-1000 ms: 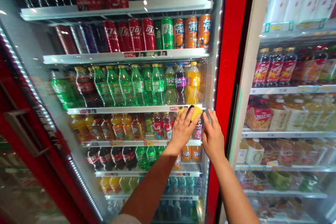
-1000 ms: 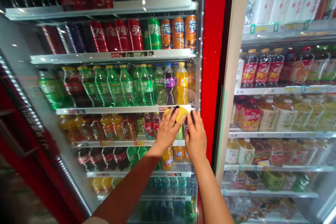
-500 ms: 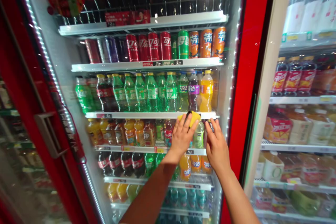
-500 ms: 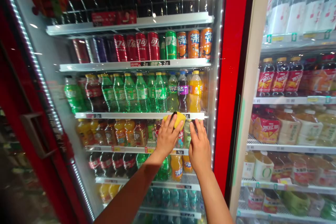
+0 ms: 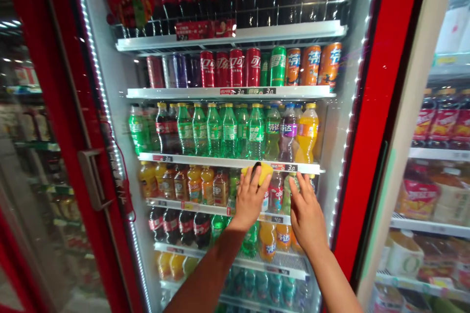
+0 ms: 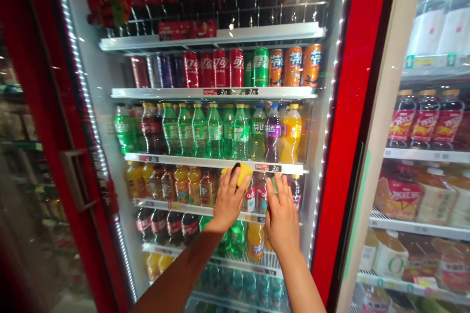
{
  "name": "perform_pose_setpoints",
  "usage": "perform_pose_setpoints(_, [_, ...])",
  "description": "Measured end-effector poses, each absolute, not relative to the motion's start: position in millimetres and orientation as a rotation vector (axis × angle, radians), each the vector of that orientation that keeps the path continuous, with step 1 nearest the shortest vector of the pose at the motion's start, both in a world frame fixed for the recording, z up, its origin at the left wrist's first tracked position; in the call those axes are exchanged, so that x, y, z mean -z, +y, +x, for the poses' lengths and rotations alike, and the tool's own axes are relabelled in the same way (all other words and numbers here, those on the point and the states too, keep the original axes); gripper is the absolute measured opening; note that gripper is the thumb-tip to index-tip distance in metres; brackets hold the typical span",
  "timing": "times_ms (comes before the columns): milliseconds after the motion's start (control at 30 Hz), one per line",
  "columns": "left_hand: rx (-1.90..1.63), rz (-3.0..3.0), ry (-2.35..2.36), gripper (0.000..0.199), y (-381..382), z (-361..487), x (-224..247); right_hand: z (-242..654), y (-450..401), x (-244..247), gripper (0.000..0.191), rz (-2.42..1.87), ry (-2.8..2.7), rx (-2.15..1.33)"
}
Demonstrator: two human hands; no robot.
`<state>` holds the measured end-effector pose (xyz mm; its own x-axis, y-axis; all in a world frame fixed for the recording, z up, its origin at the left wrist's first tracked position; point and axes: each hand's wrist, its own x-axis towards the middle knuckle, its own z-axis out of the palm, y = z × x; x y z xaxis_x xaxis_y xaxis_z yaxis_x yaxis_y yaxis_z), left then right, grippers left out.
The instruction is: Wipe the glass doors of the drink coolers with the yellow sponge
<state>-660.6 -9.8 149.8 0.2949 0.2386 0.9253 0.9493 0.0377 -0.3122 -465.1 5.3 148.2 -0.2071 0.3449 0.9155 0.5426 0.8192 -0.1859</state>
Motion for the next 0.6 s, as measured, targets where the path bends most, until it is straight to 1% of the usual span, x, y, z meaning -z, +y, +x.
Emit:
perform_pose_setpoints(100, [0.744,-1.511,-1.15,0.069,-7,-670,-189,-475,3,-152,0.094,-0.651,-1.83,0.219])
perform_pose_setpoints(167, [0.808,-1.464,-1.193,0.068,-12,-689,-215,-481,1,-153,0.095,-0.643,-1.836,0.219])
perform_pose_setpoints(233, [0.893,-1.397,-1.232,0.07,-21,-709,-225,-486,-1,-153,0.096,-0.647,-1.845,0.209])
perform_pose_setpoints(300, [0.967,-1.34,-1.269,0.074,-30,-725,-214,-491,-5,-150,0.096,-0.662,-1.865,0.202])
perform_pose_setpoints(367, [1.023,-1.286,-1.318,0.079,-36,-732,-188,-498,-10,-147,0.096,-0.675,-1.878,0.202])
perform_pose_setpoints(467, [0.942,-1.331,-1.273,0.083,-39,-730,-152,-510,-18,-144,0.098,-0.67,-1.873,0.215])
perform_pose_setpoints(533, [0.832,-1.437,-1.176,0.081,-38,-731,-148,-520,-22,-144,0.099,-0.66,-1.872,0.226])
perform_pose_setpoints(600, [0.777,-1.509,-1.128,0.077,-37,-740,-161,-530,-26,-146,0.099,-0.655,-1.872,0.238])
